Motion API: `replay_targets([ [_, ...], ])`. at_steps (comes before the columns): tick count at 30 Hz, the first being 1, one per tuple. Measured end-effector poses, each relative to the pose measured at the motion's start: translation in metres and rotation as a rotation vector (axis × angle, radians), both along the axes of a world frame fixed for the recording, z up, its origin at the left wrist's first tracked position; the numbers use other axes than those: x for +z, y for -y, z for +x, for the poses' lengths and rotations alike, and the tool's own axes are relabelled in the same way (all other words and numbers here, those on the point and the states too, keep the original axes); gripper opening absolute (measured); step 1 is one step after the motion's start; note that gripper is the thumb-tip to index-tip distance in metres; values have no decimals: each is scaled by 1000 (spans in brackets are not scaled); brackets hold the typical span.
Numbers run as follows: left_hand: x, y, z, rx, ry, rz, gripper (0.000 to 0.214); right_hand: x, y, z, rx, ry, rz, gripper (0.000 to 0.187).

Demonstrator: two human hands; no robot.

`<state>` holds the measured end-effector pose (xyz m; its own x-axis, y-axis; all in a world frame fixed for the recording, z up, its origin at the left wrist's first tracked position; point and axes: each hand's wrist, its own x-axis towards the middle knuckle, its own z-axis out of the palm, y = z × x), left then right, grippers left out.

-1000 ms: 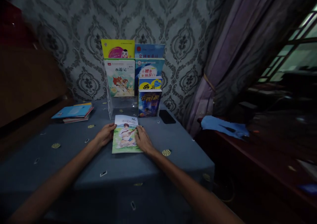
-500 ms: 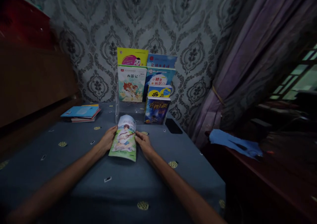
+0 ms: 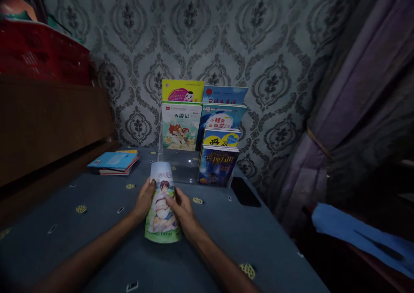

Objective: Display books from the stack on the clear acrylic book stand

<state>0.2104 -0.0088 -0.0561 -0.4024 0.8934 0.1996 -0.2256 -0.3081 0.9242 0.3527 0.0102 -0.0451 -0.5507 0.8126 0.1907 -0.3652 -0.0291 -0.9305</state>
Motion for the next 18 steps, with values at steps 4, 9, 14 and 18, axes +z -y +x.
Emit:
replay_targets([
  [4,8,-8,-8,-71,-180,88,69,11,-22,1,-99,26,247,68],
  [9,12,-11,-18,-213,-373,60,91,7,-28,10,-168,157,359,72],
  [14,21,2,-33,-443,-519,-43,86,4,-27,31,-135,236,360,66],
  [18,29,8,-46,-542,-703,-168,74,15,-49,56,-179,388,497,61],
])
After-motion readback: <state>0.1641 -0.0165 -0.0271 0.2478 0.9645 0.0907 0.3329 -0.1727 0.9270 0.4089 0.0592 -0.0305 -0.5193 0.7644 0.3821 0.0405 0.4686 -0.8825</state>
